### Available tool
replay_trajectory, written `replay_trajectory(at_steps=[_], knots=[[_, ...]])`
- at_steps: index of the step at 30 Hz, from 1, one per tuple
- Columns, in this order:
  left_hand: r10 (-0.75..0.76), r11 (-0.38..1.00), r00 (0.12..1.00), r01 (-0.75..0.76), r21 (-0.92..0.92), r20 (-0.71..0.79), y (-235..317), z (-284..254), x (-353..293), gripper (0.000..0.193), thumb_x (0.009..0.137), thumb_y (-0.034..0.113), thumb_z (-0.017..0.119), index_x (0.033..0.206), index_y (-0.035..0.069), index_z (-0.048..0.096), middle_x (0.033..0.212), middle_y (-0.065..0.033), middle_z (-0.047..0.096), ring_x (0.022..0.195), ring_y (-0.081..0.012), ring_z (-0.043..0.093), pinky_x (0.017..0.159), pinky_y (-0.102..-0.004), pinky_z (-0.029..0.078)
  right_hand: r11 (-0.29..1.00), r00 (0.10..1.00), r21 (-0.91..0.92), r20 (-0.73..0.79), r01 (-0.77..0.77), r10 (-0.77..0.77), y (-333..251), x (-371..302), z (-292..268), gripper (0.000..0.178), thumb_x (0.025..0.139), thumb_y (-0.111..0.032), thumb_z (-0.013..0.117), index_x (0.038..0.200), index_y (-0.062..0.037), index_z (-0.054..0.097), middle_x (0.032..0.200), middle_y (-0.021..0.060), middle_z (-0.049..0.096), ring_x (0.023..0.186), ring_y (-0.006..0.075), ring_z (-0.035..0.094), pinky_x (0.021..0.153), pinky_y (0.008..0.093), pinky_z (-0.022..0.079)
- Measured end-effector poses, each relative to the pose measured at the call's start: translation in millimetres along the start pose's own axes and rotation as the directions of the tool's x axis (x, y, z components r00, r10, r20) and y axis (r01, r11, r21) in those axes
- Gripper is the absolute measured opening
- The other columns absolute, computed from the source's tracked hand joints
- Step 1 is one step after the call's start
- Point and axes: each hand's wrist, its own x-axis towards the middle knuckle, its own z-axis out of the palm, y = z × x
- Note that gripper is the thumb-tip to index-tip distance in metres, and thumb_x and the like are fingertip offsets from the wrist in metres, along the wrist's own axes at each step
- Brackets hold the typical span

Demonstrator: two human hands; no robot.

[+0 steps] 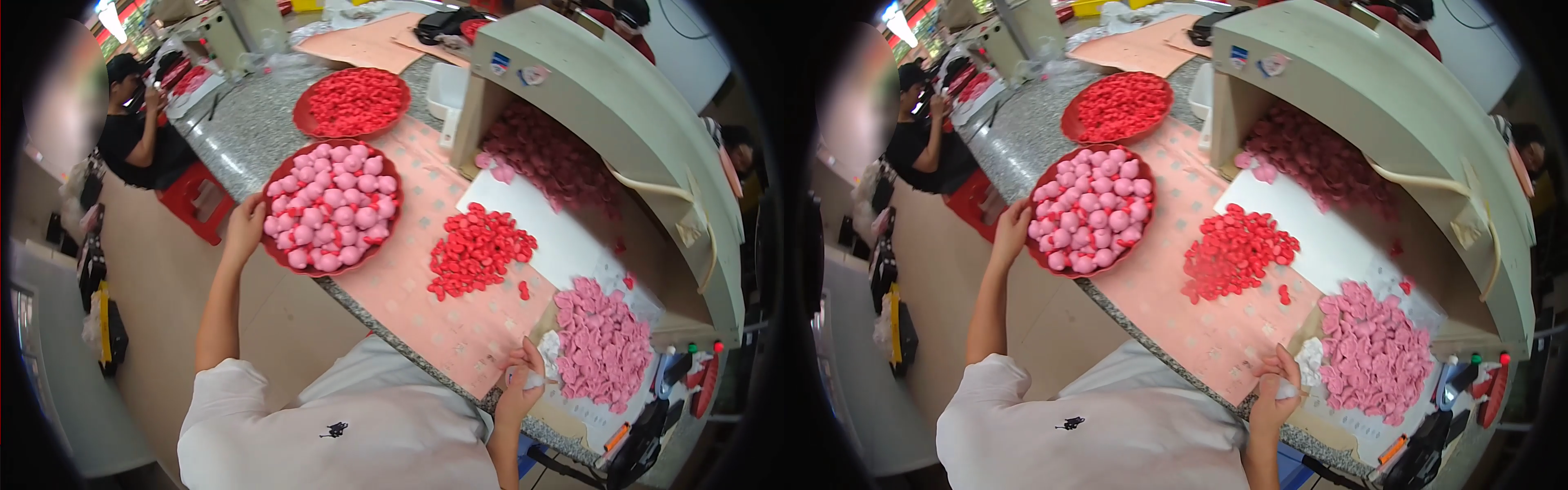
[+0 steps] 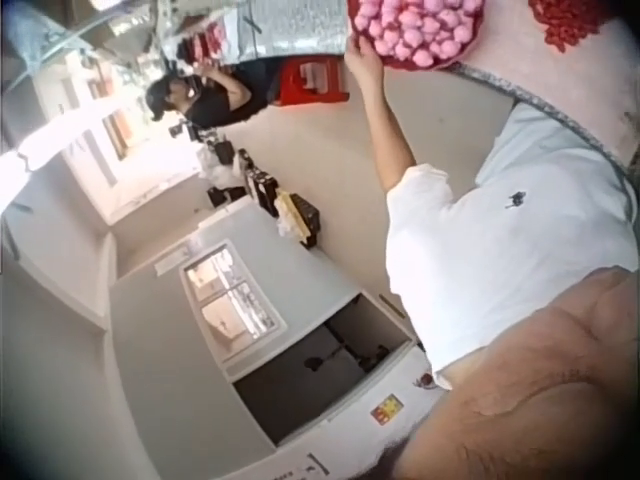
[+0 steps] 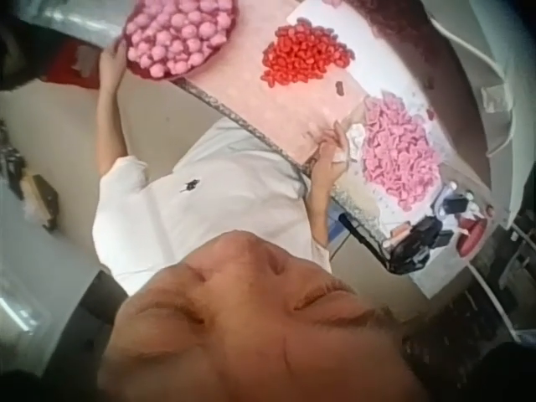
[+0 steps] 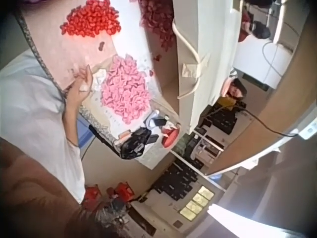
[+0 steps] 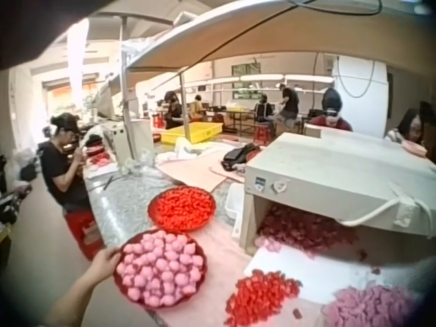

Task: Assembling small pink ball-like components into white bases.

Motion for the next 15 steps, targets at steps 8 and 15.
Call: replay_trajectory(at_steps=[8, 15], knots=[[0.084, 0.963, 0.986, -0.043, 0.268, -0.144, 83.2, 7.3, 35.1, 0.031, 0.093, 0.018, 0.05, 0.119, 0.001, 0.057, 0.109, -0.0164, 0.063, 0.096, -0.0232, 0.061, 0.083, -0.0325, 0.046, 0.981, 0.986, 0.167, 0.149, -0.093, 0.068, 12.7, 43.0, -57.2, 0.037, 0.091, -0.022, 0.053, 0.118, 0.0034, 0.051, 0.086, 0.0077, 0.059, 0.052, 0.0072, 0.047, 0.046, 0.02, 0.039], [0.507, 0.852, 0.85, -0.469, -0.235, 0.141, 338.6, 143.1, -59.5, 0.036, 0.083, 0.005, 0.063, 0.118, 0.005, 0.056, 0.101, -0.0069, 0.062, 0.088, -0.0158, 0.057, 0.076, -0.0273, 0.045, 0.999, 0.994, -0.01, 0.103, -0.038, 0.039, 29.6, 58.1, -113.6, 0.032, 0.086, -0.003, 0.059, 0.117, 0.0006, 0.053, 0.086, 0.0031, 0.058, 0.065, 0.0052, 0.05, 0.057, 0.019, 0.041]])
